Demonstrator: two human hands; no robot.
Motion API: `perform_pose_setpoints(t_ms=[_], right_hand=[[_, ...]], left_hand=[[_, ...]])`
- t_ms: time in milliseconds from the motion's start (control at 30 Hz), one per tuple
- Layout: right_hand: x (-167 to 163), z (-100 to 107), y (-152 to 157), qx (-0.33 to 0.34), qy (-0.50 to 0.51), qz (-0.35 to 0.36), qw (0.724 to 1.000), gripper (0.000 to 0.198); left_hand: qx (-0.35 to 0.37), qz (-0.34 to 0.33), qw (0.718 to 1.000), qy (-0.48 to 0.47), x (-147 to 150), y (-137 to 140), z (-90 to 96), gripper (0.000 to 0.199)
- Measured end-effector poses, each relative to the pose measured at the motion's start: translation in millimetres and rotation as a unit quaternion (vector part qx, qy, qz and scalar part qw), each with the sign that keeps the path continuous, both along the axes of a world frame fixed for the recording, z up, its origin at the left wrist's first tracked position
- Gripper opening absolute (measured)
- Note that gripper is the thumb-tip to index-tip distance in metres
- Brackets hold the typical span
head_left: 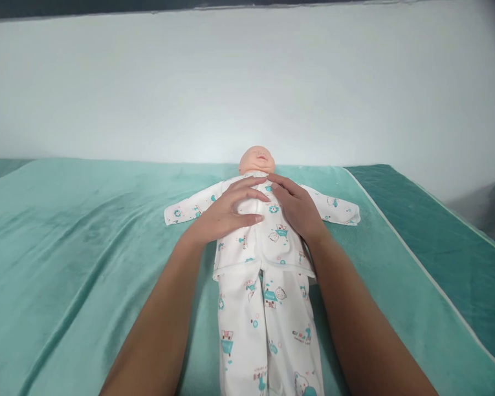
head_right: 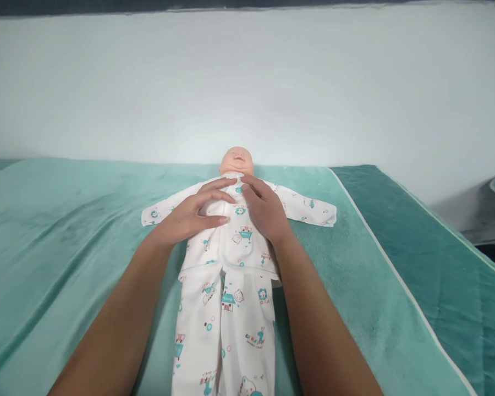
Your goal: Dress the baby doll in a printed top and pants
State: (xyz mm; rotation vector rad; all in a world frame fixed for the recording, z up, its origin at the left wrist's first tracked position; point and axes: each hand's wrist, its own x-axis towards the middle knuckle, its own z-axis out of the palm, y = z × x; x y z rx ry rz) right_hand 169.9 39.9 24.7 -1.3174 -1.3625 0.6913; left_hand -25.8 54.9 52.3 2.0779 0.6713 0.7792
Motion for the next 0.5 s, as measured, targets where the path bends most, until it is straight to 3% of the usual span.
perform_pose_setpoints(t_ms=[100,267,367,500], right_hand=[[1.0,0.1,-0.3,0.001,-0.001,-0.003,1.0,0.032],[14.0,-11.3,7.2,0.005,-0.06,-0.045,0.997,0.038],[27.7,-28.2,13.3,0.024,-0.132,-0.081,0.988,0.043],[54.1,-51.1,10.2,0.028,-0.25,-0.141,0.958,0.045]], left_hand=[[0.01,0.033,0.999,-0.009,1.0,1.3,-2.8,0.028],[0.042,0.232,0.972,-0.005,4.8,16.3,-23.7,0.041],[0.099,0.299,0.948,0.043,-3.4,25.8,-41.8,0.046],[0.176,0.34,0.906,0.18,-32.3,22.2,-60.8,0.059]])
